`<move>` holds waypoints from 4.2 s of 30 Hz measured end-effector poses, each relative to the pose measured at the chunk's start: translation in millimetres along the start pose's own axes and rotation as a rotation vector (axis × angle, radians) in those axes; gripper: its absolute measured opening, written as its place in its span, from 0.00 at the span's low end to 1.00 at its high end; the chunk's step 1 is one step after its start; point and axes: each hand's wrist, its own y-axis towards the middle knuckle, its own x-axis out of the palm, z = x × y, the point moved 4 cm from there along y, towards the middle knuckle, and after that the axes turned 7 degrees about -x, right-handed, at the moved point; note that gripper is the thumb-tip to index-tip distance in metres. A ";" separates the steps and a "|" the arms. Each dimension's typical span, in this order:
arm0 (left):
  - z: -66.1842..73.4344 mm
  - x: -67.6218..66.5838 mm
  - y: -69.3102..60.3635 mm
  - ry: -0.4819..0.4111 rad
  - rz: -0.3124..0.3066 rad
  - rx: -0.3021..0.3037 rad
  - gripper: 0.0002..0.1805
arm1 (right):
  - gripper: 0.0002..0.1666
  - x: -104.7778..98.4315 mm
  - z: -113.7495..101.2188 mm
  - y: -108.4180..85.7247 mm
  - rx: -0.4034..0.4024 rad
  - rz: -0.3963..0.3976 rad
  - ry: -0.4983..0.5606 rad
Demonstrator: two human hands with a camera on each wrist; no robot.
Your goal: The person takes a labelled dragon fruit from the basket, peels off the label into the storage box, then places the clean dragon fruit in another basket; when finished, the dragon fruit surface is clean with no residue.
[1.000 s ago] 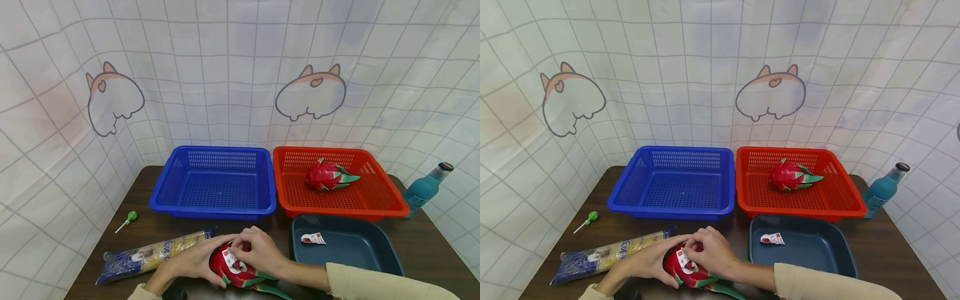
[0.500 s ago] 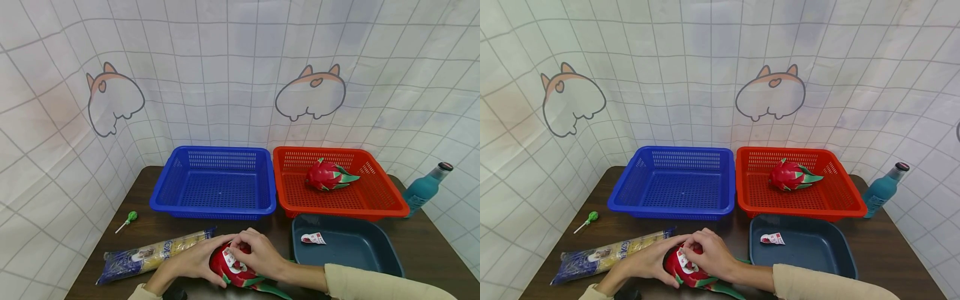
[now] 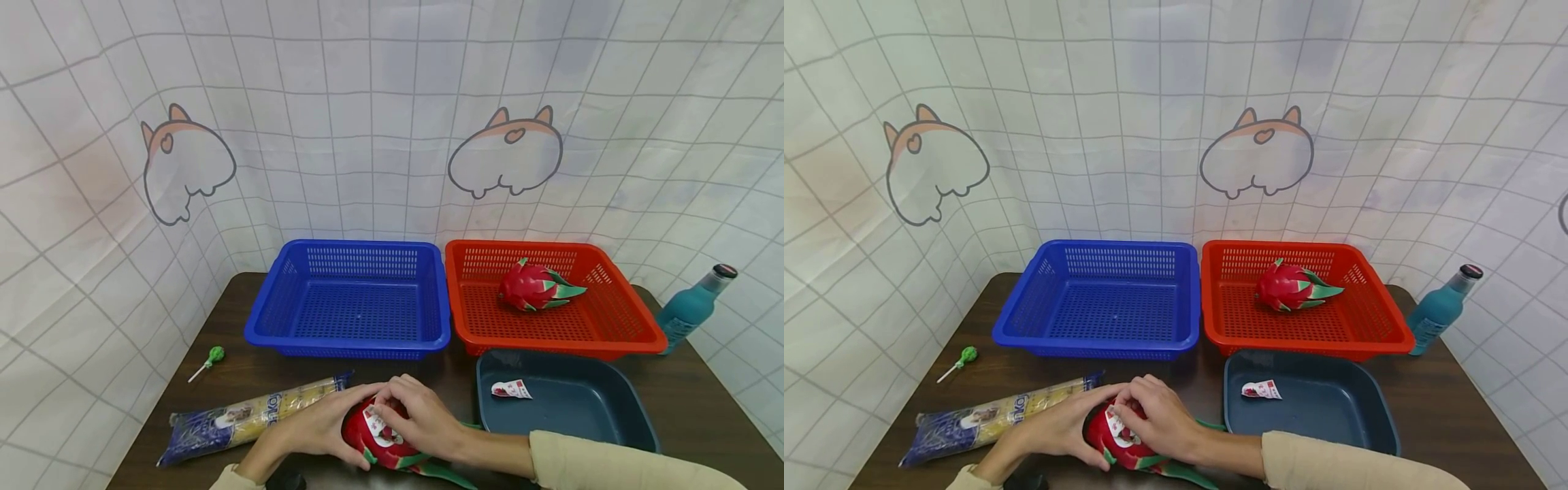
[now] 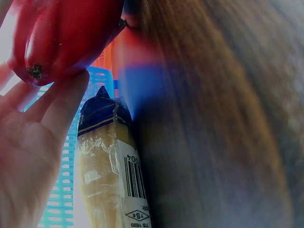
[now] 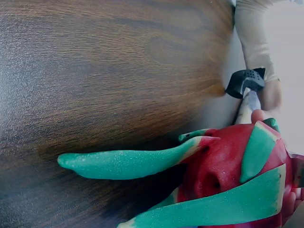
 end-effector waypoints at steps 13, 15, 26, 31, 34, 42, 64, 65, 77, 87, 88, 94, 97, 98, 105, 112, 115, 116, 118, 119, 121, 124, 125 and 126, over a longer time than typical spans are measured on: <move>-0.6 -0.3 -0.2 -0.011 -0.001 0.015 0.54 | 0.07 1.7 -2.3 0.6 -0.134 0.003 0.009; -0.8 0.1 -0.5 -0.017 -0.001 0.024 0.54 | 0.06 2.2 -3.0 0.4 -0.149 0.001 0.040; -0.2 2.4 0.3 -0.031 0.012 0.023 0.55 | 0.04 3.1 -12.4 -0.6 -0.183 -0.054 0.154; -0.2 3.1 0.0 -0.037 0.010 0.015 0.55 | 0.04 3.2 -14.5 -0.6 -0.191 -0.067 0.209; -0.2 4.1 -0.3 -0.050 0.007 0.019 0.53 | 0.05 4.0 -13.3 0.7 -0.117 -0.096 0.284; -0.2 5.1 1.3 -0.033 -0.002 0.019 0.52 | 0.10 -19.1 -9.7 8.9 0.150 -0.161 0.522; -0.1 -2.6 1.3 -0.018 -0.025 -0.024 0.55 | 0.05 -134.5 79.2 -82.1 0.230 -0.407 0.296; 0.1 -1.9 1.9 -0.017 -0.026 -0.023 0.55 | 0.05 -133.6 80.0 -84.3 0.214 -0.419 0.293; -0.3 1.4 1.2 -0.003 -0.026 -0.039 0.56 | 0.06 -116.7 89.1 -101.9 0.061 -0.568 0.153; -0.1 0.6 1.9 -0.010 -0.039 -0.046 0.56 | 0.07 -107.3 90.9 -111.0 0.168 -0.626 -0.079; 0.1 0.7 1.6 -0.010 -0.040 -0.048 0.55 | 0.07 -106.6 90.7 -111.0 0.171 -0.625 -0.090; 0.4 0.5 0.4 0.005 -0.032 -0.044 0.55 | 0.07 -102.8 85.8 -110.1 0.132 -0.647 -0.245; -0.2 0.8 0.5 -0.002 -0.033 -0.050 0.55 | 0.07 -101.8 82.3 -110.0 0.086 -0.643 -0.351; -0.4 0.8 0.5 -0.007 -0.034 -0.056 0.55 | 0.06 -101.5 81.3 -110.2 0.074 -0.643 -0.381; -0.9 0.5 0.4 -0.006 -0.039 -0.059 0.55 | 0.04 -98.9 78.3 -110.9 -0.001 -0.668 -0.579; -2.8 2.0 -0.4 -0.011 -0.039 -0.065 0.56 | 0.11 -99.5 74.1 -109.0 -0.141 -0.599 -0.819; -2.4 2.3 -1.2 -0.021 -0.042 -0.069 0.55 | 0.14 -108.8 70.7 -104.2 -0.083 -0.554 -0.793; -2.2 2.3 -1.1 -0.021 -0.041 -0.066 0.55 | 0.13 -113.7 68.8 -102.2 -0.066 -0.515 -0.771; -1.4 1.8 -1.0 -0.014 -0.038 -0.052 0.55 | 0.10 -125.8 64.2 -98.7 -0.056 -0.392 -0.723; -1.2 1.4 -0.9 -0.012 -0.036 -0.049 0.55 | 0.09 -132.6 62.3 -97.4 -0.052 -0.323 -0.708; -0.6 0.5 -0.8 -0.004 -0.033 -0.039 0.55 | 0.07 -146.3 58.1 -97.1 -0.050 -0.173 -0.702; 0.0 -0.8 -1.0 -0.002 -0.035 -0.043 0.55 | 0.07 -165.4 55.9 -101.7 0.024 -0.011 -0.699; -0.2 -1.1 -1.1 -0.008 -0.038 -0.052 0.55 | 0.08 -171.1 56.2 -104.0 0.064 0.027 -0.692; -0.3 -1.3 -1.3 -0.009 -0.040 -0.058 0.56 | 0.09 -176.4 56.4 -106.4 0.104 0.059 -0.683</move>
